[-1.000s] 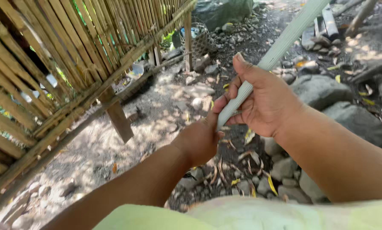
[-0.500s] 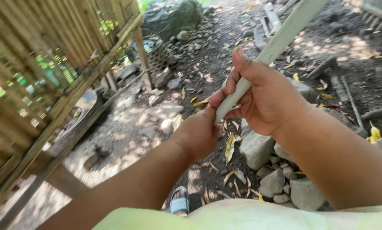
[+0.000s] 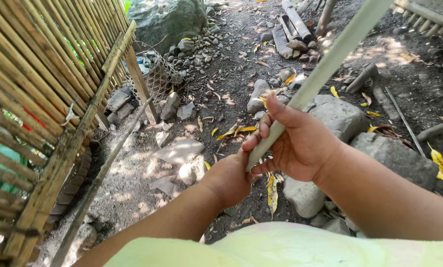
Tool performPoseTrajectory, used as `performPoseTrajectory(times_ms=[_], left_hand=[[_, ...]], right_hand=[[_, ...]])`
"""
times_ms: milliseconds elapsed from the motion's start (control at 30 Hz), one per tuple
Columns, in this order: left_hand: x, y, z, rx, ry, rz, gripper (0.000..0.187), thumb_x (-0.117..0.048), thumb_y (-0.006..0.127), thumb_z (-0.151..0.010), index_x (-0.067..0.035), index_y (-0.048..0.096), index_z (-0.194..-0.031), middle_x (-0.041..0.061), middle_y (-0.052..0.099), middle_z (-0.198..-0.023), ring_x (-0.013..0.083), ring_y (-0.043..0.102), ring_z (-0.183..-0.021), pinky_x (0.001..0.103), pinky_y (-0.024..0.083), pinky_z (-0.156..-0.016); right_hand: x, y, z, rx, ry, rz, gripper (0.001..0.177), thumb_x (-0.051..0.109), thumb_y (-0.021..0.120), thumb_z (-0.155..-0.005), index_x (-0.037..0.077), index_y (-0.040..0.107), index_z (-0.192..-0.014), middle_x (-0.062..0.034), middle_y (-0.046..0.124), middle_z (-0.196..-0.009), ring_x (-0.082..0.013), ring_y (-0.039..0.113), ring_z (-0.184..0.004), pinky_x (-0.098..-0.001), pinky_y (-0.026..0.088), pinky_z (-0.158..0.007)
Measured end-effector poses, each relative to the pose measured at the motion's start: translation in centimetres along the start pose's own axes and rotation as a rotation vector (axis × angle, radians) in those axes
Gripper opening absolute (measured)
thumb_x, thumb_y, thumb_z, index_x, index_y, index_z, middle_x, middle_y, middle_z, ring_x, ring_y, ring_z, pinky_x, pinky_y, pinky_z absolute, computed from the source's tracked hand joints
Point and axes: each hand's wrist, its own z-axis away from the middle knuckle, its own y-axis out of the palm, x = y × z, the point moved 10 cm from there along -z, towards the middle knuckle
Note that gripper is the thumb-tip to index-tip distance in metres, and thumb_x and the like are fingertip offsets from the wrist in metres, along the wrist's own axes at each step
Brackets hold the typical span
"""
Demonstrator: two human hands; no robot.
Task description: The person joins a wooden broom handle to a brush by hand, applying pressure and twisting the handle into the base.
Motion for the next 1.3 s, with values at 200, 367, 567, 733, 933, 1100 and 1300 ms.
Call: performPoseTrajectory(times_ms=[200,367,567,733,933,1100,1300], left_hand=[[0.4,-5.5,-8.5,-0.282,0.329,0.204,0.057,-0.008,0.053,-0.091,-0.01,0.045,-0.148,0.021,0.068,-0.125,0.0396,0.066,-0.115,0.042,0.054,-0.092],[0.8,-7.6,-18.9,-0.27,0.53,0.409,0.058,-0.001,0.048,-0.089,-0.005,0.044,-0.147,0.021,0.069,-0.118,0.0364,0.069,-0.105,0.038,0.055,-0.093],[2.3,-10.6,-35.2,-0.181,0.303,0.231,0.051,-0.006,0.052,-0.088,-0.006,0.049,-0.138,0.024,0.071,-0.106,0.044,0.067,-0.098,0.043,0.056,-0.084],[1.9,-14.3,-47.3,-0.183,0.101,0.063,0.047,-0.021,0.057,-0.093,-0.004,0.047,-0.135,0.025,0.068,-0.109,0.045,0.066,-0.1,0.051,0.053,-0.087],[3.8,-21.4,-58.2,-0.313,0.13,-0.028,0.05,-0.016,0.058,-0.087,-0.003,0.046,-0.133,0.023,0.07,-0.109,0.0438,0.068,-0.099,0.052,0.053,-0.087],[9.3,-25.4,-72.1,-0.195,-0.05,-0.047,0.051,-0.015,0.056,-0.086,-0.009,0.046,-0.136,0.019,0.072,-0.107,0.0431,0.068,-0.099,0.053,0.052,-0.089],[13.8,-33.9,-90.1,-0.169,0.013,0.025,0.034,-0.016,0.056,-0.089,-0.007,0.061,-0.122,0.023,0.072,-0.108,0.0433,0.068,-0.103,0.051,0.055,-0.092]], right_hand=[[5.6,-1.8,-7.9,0.12,-0.112,-0.086,0.056,0.058,0.057,-0.099,0.008,0.062,-0.075,-0.0119,0.067,-0.073,-0.0354,0.071,-0.084,-0.0698,0.055,-0.067],[10.7,-6.4,-15.4,0.16,-0.115,-0.036,0.062,0.064,0.056,-0.094,0.006,0.063,-0.074,-0.0118,0.067,-0.075,-0.0353,0.07,-0.088,-0.0696,0.055,-0.071],[17.6,-15.1,-28.1,0.255,-0.069,-0.066,0.065,0.064,0.055,-0.097,0.004,0.062,-0.073,-0.0141,0.066,-0.076,-0.0378,0.069,-0.092,-0.0676,0.055,-0.072],[25.6,-20.3,-36.2,0.313,-0.05,-0.054,0.062,0.063,0.052,-0.096,0.004,0.064,-0.08,-0.0196,0.072,-0.087,-0.0406,0.071,-0.094,-0.0677,0.056,-0.083],[31.8,-23.3,-47.7,0.257,-0.082,-0.072,0.054,0.057,0.052,-0.099,0.005,0.066,-0.091,-0.0204,0.075,-0.09,-0.037,0.074,-0.084,-0.0619,0.054,-0.076],[35.2,-31.3,-62.1,-0.09,-0.047,0.067,0.033,0.042,0.057,-0.101,0.013,0.062,-0.086,-0.0128,0.072,-0.081,-0.0313,0.072,-0.075,-0.0624,0.057,-0.073],[44.5,-36.5,-79.6,-0.198,-0.009,0.132,0.036,0.043,0.054,-0.097,0.015,0.055,-0.076,-0.0102,0.071,-0.072,-0.0293,0.071,-0.069,-0.0595,0.055,-0.066]])
